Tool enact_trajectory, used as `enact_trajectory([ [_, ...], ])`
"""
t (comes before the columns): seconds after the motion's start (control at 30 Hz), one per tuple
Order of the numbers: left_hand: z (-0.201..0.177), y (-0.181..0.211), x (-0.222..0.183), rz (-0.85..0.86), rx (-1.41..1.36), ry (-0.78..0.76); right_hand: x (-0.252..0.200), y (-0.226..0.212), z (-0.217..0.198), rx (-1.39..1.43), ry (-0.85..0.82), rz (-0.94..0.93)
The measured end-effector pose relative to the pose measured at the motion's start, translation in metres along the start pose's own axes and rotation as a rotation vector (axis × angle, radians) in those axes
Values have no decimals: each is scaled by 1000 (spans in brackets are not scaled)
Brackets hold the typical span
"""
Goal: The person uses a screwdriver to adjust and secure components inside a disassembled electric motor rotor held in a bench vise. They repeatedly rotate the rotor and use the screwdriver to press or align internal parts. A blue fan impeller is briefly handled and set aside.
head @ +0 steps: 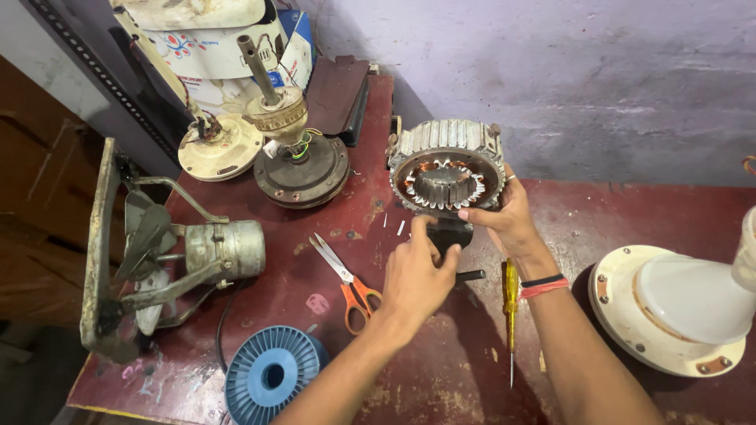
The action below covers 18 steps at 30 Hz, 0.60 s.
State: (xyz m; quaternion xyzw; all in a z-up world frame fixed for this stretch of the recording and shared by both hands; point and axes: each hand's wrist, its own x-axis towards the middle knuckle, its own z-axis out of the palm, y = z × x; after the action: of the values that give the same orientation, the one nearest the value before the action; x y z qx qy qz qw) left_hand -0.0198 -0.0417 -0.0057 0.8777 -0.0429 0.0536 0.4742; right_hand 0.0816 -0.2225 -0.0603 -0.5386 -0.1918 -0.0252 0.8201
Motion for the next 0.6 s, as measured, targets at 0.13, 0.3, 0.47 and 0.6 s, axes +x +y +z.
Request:
enact_trajectory([
  [0.13, 13, 6, -5, -6, 69, -28, -1, 2, 0, 12, 6, -12],
  [0.3, 30, 11, -4, 47, 91, 19, -2, 0, -3, 41, 1, 7],
  [0.47, 43, 11, -4, 98, 78, 90, -2, 4, -4, 81, -5, -5],
  [0.6, 41, 14, -15, 105, 4, 33, -3, 6, -5, 44, 10, -23],
])
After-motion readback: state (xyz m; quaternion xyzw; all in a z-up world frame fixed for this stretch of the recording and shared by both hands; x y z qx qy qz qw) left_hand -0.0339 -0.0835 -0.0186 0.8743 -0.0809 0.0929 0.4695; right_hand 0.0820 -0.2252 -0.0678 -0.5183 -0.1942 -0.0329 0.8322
